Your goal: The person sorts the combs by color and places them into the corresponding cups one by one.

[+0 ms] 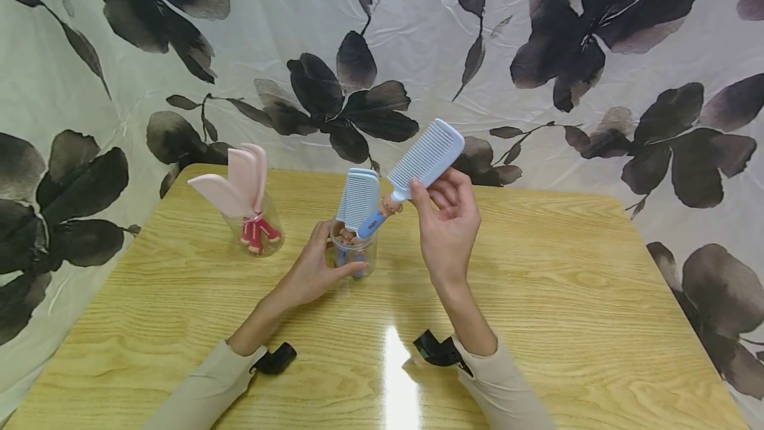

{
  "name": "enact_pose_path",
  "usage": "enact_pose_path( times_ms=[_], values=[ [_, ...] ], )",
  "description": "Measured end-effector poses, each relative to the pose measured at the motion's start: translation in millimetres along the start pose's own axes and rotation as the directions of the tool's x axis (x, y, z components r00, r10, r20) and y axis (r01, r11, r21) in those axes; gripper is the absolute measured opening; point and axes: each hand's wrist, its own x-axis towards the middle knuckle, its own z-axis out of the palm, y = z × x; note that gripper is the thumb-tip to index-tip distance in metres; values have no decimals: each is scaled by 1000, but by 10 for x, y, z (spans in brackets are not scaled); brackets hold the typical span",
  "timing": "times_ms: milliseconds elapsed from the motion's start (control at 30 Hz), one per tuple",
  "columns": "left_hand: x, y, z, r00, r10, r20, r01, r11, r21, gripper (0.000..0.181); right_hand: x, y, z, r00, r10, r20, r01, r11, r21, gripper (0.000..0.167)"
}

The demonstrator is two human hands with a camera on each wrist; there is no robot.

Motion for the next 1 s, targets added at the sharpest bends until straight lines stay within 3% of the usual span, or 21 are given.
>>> enact_pose_path(
  times_ms=[333,1000],
  values=[
    [2,-3,1,1000,17,1,-17,1000,-3,82,-113,170,109,993,-59,98,66,995,-73,30],
    [1,-1,-7,1000,-5,5,5,1000,-12,83,-276,378,219,976,41,214,-7,988,-154,32]
  ],
)
